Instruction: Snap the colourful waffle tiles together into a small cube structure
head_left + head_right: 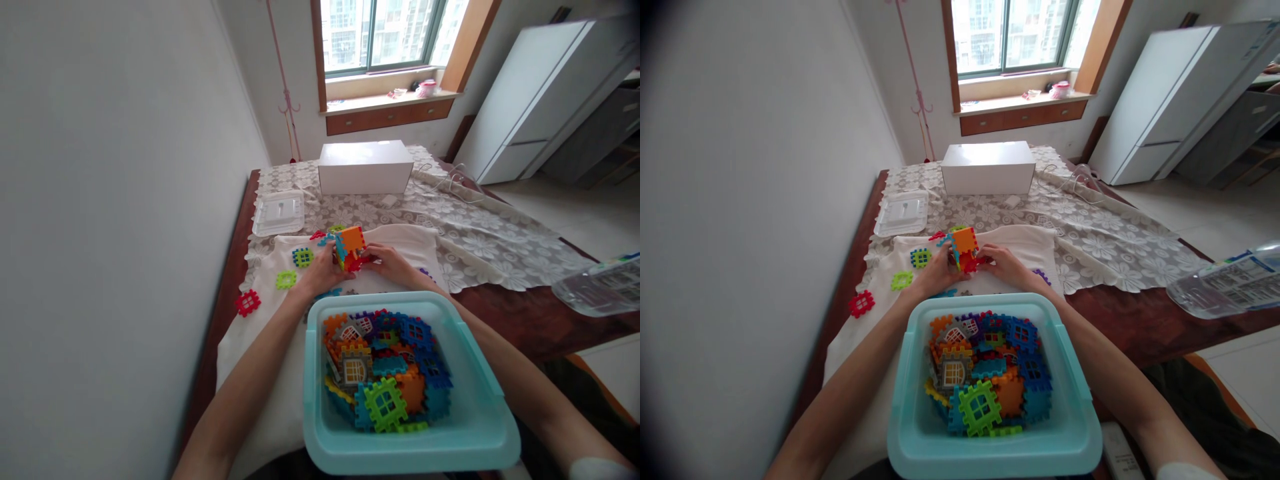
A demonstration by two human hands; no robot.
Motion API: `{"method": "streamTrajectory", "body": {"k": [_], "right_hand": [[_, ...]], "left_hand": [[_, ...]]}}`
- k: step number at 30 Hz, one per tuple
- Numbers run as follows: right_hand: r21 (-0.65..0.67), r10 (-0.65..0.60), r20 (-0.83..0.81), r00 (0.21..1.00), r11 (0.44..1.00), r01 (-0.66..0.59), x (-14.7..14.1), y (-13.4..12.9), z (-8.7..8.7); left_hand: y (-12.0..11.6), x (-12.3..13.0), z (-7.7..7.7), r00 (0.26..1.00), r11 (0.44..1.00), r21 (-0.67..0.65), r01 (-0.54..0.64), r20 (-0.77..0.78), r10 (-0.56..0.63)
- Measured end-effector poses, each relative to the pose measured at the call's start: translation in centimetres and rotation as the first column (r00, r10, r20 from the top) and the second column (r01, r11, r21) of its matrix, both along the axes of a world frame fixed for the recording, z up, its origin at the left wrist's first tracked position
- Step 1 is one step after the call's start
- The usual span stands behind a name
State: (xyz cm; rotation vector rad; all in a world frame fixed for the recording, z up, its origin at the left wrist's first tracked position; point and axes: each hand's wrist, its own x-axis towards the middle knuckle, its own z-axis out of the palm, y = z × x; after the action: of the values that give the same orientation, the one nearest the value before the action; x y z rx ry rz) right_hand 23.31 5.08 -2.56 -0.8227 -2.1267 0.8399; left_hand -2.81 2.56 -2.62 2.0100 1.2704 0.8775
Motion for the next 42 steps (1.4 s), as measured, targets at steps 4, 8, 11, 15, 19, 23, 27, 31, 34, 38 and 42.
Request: {"method": "streamTrajectory", "body": {"k": [4, 8, 11, 15, 19, 23, 27, 31, 34, 38, 42], "right_hand": [[0.025, -0.064, 0.024, 0.998, 0.998, 0.063, -0.5, -0.6, -0.5], [0.009, -0.123, 0.011, 0.992, 0.992, 0.123, -0.8, -0.6, -0.7], [-0.025, -0.109, -0.031, 0.994, 0.994, 0.108, -0.9, -0.5, -0.4], [-0.079, -0.120, -0.087, 0.989, 0.990, 0.113, -0.9, -0.5, -0.1], [-0.114, -0.140, -0.112, 0.984, 0.985, 0.127, -1.1, -0.6, -0.2], [-0.093, -0.137, -0.091, 0.986, 0.987, 0.129, -1.2, -0.7, -0.3], [-0.067, -0.128, -0.078, 0.989, 0.990, 0.123, -1.1, -0.8, 0.0], [-0.059, -0.099, -0.067, 0.993, 0.994, 0.095, -0.8, -0.8, 0.4], [-0.075, -0.081, -0.050, 0.995, 0.994, 0.077, -0.6, -0.7, 0.5], [-0.063, -0.101, -0.047, 0.994, 0.993, 0.098, -0.8, -0.8, 0.3], [-0.054, -0.155, -0.042, 0.987, 0.987, 0.153, -1.2, -0.9, -0.1]], "left_hand": [[-0.3, 0.1, 0.5, 1.000, 1.000, -0.026, -0.005, -0.005, 0.005], [-0.4, 0.2, 0.8, 1.000, 1.000, -0.021, -0.009, -0.019, 0.008], [-0.4, 0.2, 0.7, 1.000, 1.000, -0.026, -0.012, -0.023, 0.012], [-0.4, 0.1, 0.7, 1.000, 0.999, -0.034, -0.011, -0.018, 0.010], [-0.5, 0.2, 0.8, 1.000, 0.999, -0.032, -0.011, -0.012, 0.011], [-0.5, 0.2, 0.8, 0.999, 0.999, -0.033, -0.018, -0.030, 0.017], [-0.4, 0.1, 0.5, 1.000, 1.000, -0.015, -0.004, -0.031, 0.004], [-0.3, 0.0, 0.3, 1.000, 1.000, -0.008, 0.000, -0.020, 0.000], [-0.3, 0.0, 0.3, 1.000, 1.000, -0.018, -0.001, -0.017, 0.001], [-0.4, 0.1, 0.6, 1.000, 1.000, -0.019, 0.003, 0.008, -0.003], [-0.3, 0.1, 0.7, 1.000, 1.000, -0.009, -0.018, -0.017, 0.018]]}}
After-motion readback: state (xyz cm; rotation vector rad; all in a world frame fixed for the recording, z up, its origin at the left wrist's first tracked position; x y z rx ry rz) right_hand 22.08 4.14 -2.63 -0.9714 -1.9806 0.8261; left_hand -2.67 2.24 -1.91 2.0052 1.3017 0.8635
